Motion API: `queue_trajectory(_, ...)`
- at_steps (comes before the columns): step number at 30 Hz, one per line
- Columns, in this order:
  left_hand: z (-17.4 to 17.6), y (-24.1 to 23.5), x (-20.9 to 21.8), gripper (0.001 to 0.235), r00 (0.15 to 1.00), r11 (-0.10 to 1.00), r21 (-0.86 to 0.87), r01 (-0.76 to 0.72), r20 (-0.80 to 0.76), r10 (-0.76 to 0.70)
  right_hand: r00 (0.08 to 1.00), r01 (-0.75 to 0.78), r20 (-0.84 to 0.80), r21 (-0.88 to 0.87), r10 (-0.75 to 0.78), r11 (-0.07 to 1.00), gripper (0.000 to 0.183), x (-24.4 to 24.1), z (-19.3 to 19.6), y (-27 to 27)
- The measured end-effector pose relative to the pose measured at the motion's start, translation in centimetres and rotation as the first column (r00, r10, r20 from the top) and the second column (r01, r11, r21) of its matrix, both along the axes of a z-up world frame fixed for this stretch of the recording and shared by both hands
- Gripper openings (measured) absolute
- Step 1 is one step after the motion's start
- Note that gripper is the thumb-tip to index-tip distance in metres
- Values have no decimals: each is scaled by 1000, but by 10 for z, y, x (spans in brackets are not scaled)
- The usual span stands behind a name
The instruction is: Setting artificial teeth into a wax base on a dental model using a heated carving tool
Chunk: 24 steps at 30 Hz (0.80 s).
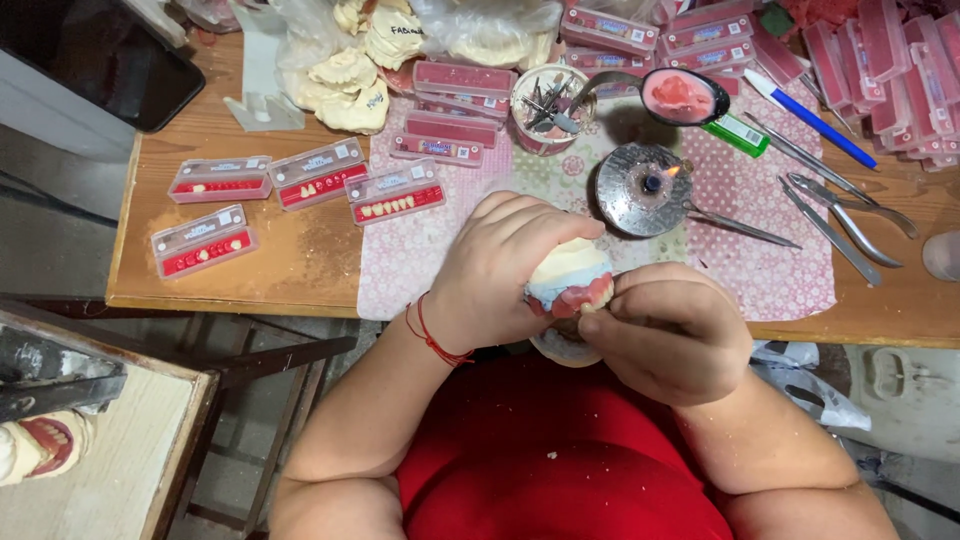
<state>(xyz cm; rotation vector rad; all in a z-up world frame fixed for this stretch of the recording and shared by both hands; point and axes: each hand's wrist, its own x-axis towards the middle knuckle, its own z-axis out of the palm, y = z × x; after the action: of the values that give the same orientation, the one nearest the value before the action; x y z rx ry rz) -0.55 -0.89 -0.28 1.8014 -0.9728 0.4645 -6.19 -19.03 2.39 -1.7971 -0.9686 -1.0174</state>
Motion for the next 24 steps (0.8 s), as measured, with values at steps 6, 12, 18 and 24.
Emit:
queue_trajectory(6,3,2,0,41,999,1000,19,20,25,-20,994,76,76,-27,-73,997,21,-7,-6,4)
queue_trajectory(12,5,3,-1,42,999,999,39,20,38,-21,996,80,34,-54,-78,995,16,-12,0,5)
queue_trajectory(18,5,3,-2,41,999,998,42,41,21,-42,998,64,-21,-29,-64,998,15,-14,-2,4)
queue_trajectory(24,4,5,-1,41,998,998,35,56,-5,-56,996,42,-75,-6,-42,999,13,-15,-6,4)
